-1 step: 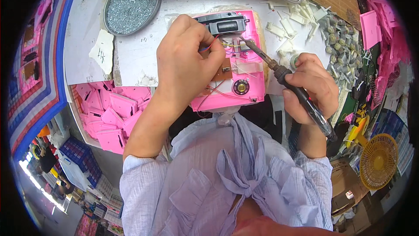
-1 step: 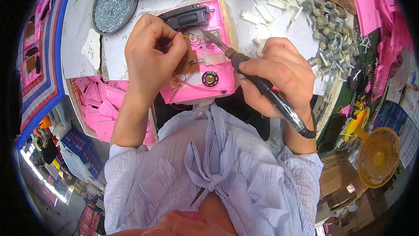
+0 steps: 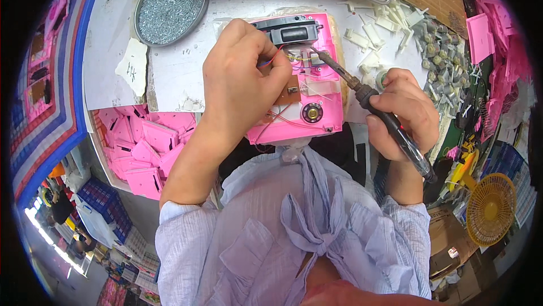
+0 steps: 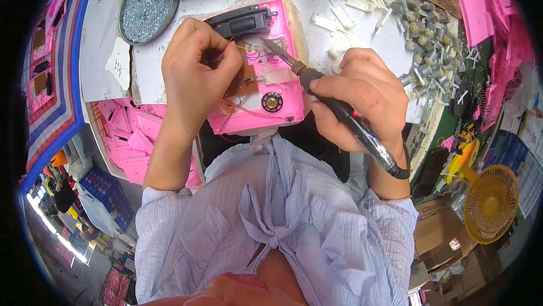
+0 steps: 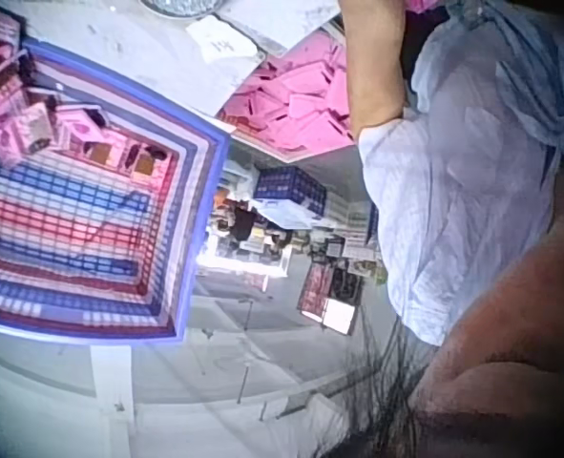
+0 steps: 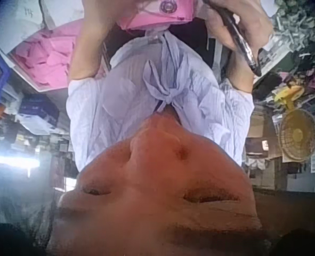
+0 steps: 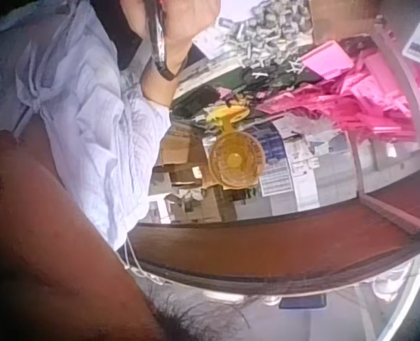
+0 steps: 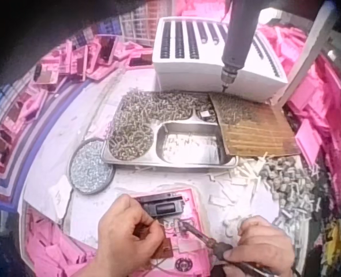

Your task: Soldering components onto a circuit board and assembling a pink toy case.

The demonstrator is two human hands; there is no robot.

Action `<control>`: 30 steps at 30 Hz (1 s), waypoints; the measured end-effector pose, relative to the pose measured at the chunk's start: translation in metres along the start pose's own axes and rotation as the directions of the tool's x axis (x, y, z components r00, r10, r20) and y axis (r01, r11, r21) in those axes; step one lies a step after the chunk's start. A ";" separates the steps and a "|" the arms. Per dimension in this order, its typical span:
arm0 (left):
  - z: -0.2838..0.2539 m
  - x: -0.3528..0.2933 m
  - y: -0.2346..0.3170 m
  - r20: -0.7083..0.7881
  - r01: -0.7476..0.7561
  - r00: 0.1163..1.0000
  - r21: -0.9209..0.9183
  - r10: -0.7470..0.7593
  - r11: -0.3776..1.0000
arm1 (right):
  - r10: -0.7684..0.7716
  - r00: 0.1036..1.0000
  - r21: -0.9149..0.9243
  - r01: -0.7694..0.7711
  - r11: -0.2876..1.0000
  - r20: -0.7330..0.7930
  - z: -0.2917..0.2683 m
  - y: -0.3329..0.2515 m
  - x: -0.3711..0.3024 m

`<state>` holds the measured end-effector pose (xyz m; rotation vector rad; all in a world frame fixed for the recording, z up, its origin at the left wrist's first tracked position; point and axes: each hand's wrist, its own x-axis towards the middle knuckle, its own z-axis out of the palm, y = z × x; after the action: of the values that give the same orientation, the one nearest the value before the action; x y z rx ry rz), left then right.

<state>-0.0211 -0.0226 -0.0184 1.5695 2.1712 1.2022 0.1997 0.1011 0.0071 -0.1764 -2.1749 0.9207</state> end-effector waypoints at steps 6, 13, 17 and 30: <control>-0.001 0.000 0.000 -0.001 -0.011 1.000 0.019 0.011 1.000 | 0.004 1.000 0.006 -0.004 1.000 0.002 -0.005 0.002 -0.002; -0.005 -0.002 0.001 -0.004 -0.023 1.000 0.048 0.023 0.999 | 0.042 0.999 0.033 -0.041 0.999 -0.024 -0.013 -0.003 -0.006; -0.019 -0.008 0.022 -0.018 -0.045 0.999 0.051 0.046 0.998 | 0.054 0.996 -0.012 -0.054 0.998 -0.069 -0.028 -0.005 -0.016; 0.000 -0.003 0.005 0.377 -0.425 0.808 -0.161 0.453 0.891 | 0.105 0.986 0.017 -0.104 0.994 -0.132 -0.032 0.000 -0.036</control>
<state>-0.0163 -0.0247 -0.0159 2.1431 1.5338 0.9239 0.2469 0.1047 0.0004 -0.3399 -2.0538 0.9508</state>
